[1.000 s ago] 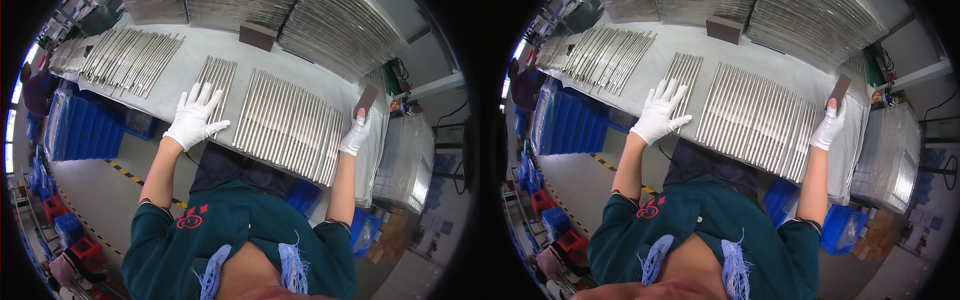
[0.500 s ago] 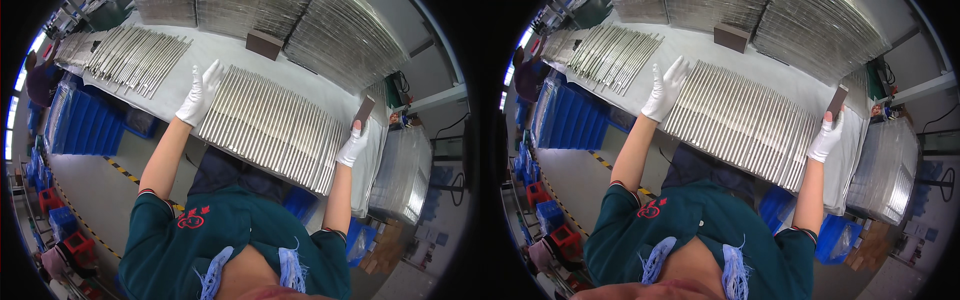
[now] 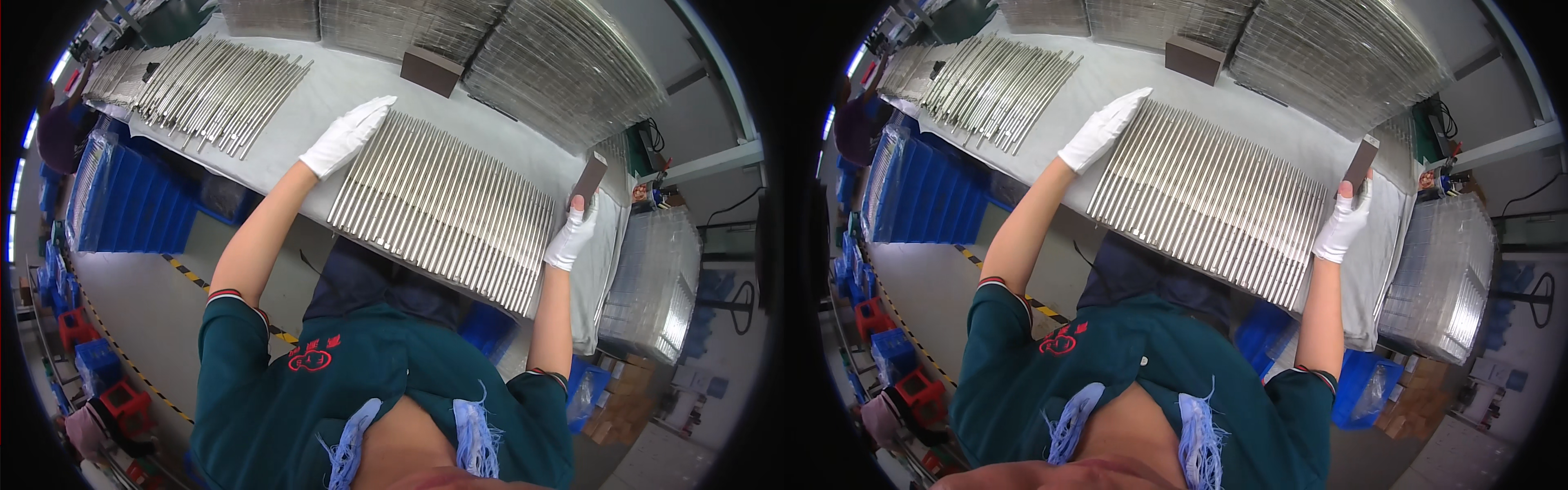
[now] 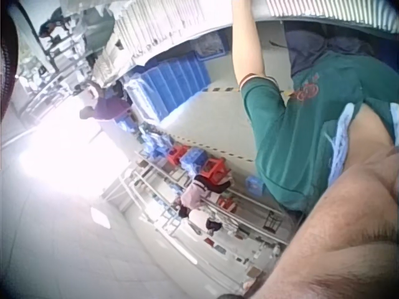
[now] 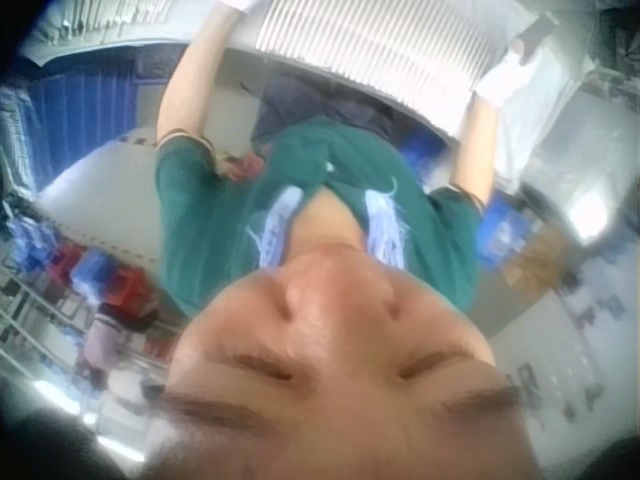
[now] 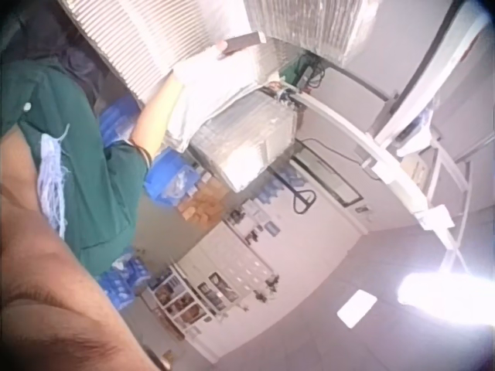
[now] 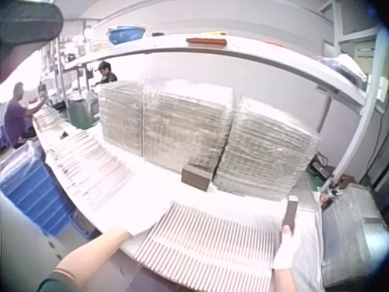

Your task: Polishing or deburring a row of aligned metal rods using a sanding block.

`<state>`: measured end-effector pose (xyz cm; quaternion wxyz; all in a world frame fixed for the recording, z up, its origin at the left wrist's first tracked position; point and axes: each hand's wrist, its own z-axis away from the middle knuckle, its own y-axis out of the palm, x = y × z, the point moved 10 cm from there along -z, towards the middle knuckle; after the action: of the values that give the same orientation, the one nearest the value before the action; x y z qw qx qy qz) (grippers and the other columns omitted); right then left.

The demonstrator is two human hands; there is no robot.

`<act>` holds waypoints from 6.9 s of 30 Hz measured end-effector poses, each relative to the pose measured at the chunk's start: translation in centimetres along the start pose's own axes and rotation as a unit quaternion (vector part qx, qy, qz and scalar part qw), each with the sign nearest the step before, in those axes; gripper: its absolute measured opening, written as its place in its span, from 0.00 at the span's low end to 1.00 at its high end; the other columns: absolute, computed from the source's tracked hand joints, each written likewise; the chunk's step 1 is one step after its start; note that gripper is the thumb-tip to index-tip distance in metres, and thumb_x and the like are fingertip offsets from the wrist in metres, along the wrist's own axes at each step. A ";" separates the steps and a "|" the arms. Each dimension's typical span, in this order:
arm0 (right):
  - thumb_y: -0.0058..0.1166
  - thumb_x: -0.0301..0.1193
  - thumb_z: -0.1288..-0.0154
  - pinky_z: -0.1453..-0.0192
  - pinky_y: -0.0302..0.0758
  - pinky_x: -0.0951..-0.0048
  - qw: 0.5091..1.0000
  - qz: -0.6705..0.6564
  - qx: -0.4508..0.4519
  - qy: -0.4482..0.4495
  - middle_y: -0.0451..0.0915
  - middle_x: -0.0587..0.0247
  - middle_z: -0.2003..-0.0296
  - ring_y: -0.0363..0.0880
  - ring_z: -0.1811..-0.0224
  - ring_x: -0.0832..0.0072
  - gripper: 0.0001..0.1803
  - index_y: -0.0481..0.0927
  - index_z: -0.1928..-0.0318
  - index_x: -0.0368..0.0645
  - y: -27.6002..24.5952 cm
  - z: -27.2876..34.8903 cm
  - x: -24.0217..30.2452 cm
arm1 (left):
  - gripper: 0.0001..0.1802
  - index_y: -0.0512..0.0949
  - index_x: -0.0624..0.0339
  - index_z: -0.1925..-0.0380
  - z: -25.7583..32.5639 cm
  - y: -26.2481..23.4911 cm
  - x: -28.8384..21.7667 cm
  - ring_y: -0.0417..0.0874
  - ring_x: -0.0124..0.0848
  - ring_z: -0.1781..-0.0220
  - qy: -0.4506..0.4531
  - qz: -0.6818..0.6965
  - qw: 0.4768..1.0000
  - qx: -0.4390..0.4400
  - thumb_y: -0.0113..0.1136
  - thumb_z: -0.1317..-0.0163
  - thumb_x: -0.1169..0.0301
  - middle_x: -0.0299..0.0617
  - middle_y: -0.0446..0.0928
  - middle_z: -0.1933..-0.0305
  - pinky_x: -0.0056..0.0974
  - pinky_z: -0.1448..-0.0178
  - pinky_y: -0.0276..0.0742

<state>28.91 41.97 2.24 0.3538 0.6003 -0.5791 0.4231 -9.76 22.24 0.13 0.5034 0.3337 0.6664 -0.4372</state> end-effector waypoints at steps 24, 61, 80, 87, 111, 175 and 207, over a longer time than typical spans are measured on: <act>0.58 0.47 0.31 0.38 0.69 0.73 0.999 -0.008 -0.046 0.028 0.74 0.62 0.44 0.72 0.44 0.74 0.38 0.64 0.32 0.32 -5.9 0.0 -1.4 | 0.14 0.84 0.54 0.57 -5.1 8.5 -3.1 0.80 0.47 0.52 0.211 -0.393 0.894 0.045 0.54 0.30 0.60 0.49 0.81 0.56 0.46 0.47 0.78; 0.64 0.39 0.34 0.32 0.64 0.72 0.999 0.023 -0.036 -0.028 0.69 0.57 0.35 0.69 0.37 0.71 0.41 0.60 0.29 0.31 -5.0 0.8 2.3 | 0.13 0.83 0.55 0.57 -5.3 19.1 -5.7 0.81 0.48 0.54 0.272 -0.364 0.885 0.102 0.56 0.32 0.61 0.49 0.81 0.58 0.47 0.48 0.79; 0.68 0.36 0.39 0.31 0.64 0.69 0.998 0.030 -0.007 -0.059 0.69 0.52 0.35 0.70 0.36 0.67 0.41 0.64 0.30 0.35 -4.1 1.2 2.9 | 0.13 0.82 0.55 0.55 -5.0 24.0 -7.6 0.80 0.49 0.54 0.285 -0.359 0.881 0.117 0.56 0.32 0.62 0.49 0.81 0.57 0.47 0.47 0.78; 0.71 0.40 0.42 0.31 0.65 0.68 0.996 0.038 -0.012 -0.077 0.70 0.51 0.36 0.70 0.35 0.65 0.43 0.66 0.32 0.33 -4.3 1.5 3.0 | 0.13 0.83 0.56 0.56 -5.3 24.6 -7.6 0.80 0.49 0.56 0.286 -0.359 0.881 0.112 0.58 0.33 0.62 0.50 0.80 0.58 0.48 0.49 0.79; 0.72 0.40 0.44 0.34 0.69 0.65 0.985 0.102 -0.003 -0.141 0.72 0.49 0.39 0.73 0.38 0.61 0.43 0.68 0.34 0.33 -4.0 1.6 4.7 | 0.17 0.82 0.58 0.61 -4.8 29.8 -10.6 0.79 0.50 0.59 0.308 -0.351 0.875 0.124 0.60 0.36 0.55 0.50 0.79 0.64 0.48 0.53 0.78; 0.60 0.50 0.33 0.33 0.64 0.69 0.988 0.140 0.018 -0.070 0.69 0.52 0.36 0.70 0.38 0.67 0.44 0.61 0.31 0.28 -4.4 -0.3 -0.1 | 0.54 0.65 0.52 0.32 11.8 6.4 -4.1 0.57 0.51 0.24 0.173 -0.460 0.866 0.095 0.60 0.54 0.30 0.49 0.62 0.27 0.65 0.27 0.54; 0.66 0.36 0.38 0.27 0.58 0.68 0.967 0.163 0.175 -0.088 0.65 0.54 0.31 0.64 0.30 0.64 0.39 0.64 0.30 0.38 1.8 2.3 4.4 | 0.47 0.67 0.63 0.34 10.6 3.1 -5.2 0.60 0.59 0.27 0.141 -0.458 0.878 0.018 0.58 0.43 0.37 0.63 0.62 0.30 0.55 0.24 0.54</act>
<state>27.23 37.96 5.26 0.1169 0.5854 -0.6151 0.5150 -1.57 13.72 3.18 0.1414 0.0584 0.8009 -0.5789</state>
